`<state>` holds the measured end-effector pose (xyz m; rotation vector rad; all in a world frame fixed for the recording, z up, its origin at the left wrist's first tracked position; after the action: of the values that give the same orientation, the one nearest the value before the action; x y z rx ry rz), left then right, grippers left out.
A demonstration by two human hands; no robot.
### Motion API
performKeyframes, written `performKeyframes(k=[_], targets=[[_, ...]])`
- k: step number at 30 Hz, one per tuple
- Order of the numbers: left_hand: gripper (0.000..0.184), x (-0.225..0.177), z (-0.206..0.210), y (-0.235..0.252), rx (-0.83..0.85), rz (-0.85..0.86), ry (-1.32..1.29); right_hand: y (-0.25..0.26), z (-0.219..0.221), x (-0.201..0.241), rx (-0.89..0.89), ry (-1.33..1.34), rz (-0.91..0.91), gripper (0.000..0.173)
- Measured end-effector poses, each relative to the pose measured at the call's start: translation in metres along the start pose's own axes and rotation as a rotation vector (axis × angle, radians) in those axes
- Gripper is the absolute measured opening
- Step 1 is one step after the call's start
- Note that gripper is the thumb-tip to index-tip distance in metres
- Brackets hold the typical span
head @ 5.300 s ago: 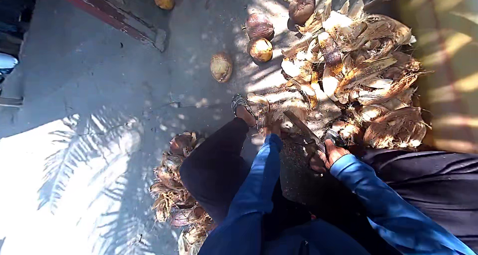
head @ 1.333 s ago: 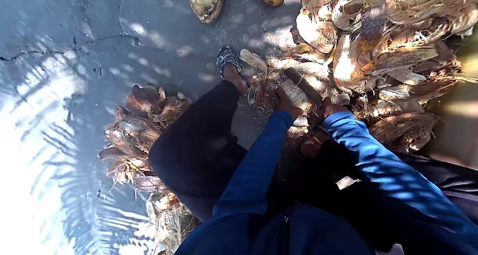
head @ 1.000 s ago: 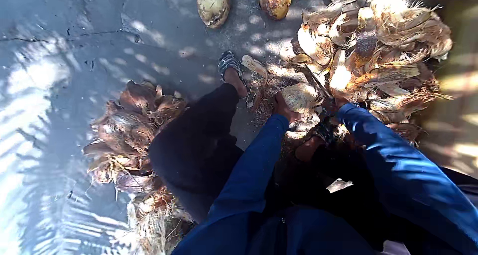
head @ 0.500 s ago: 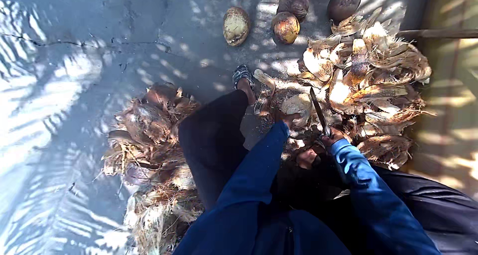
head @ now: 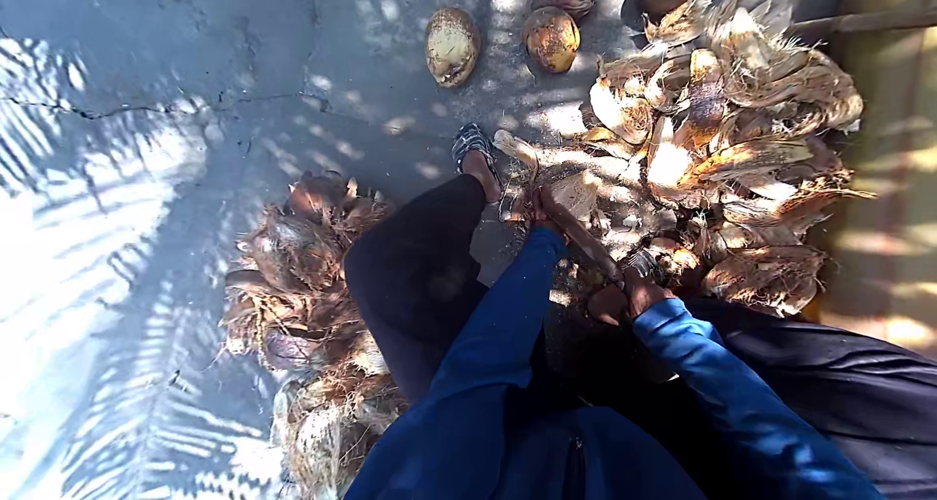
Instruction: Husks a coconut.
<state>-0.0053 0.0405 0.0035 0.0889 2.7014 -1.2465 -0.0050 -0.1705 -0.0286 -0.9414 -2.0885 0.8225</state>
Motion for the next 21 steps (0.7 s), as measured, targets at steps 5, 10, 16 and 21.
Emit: performKeyframes(k=[5, 10, 16, 21], targets=[[0.086, 0.027, 0.045, 0.098, -0.135, 0.368, 0.096, 0.008, 0.009, 0.0, 0.032, 0.007, 0.006, 0.072], [0.07, 0.027, 0.04, 0.11, -0.068, 0.338, 0.07, 0.011, 0.024, 0.001, 0.004, 0.049, 0.005, 0.066], [0.08, 0.036, 0.043, 0.123, -0.082, 0.504, 0.061, 0.01, 0.03, 0.0, 0.029, -0.043, 0.064, 0.064], [0.056, 0.03, 0.041, 0.124, -0.087, 0.478, -0.026, 0.022, 0.029, 0.008, -0.027, -0.075, 0.084, 0.063]])
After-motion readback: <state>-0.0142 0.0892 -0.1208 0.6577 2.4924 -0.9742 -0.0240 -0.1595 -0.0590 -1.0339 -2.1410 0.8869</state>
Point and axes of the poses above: each hand's wrist, its own y-axis towards the middle knuckle, its own z-axis out of the palm, x = y × z, the point moved 7 cm from there along y, towards the middle knuckle, and after that the axes turned 13 degrees about -z, right-handed, at the moved point
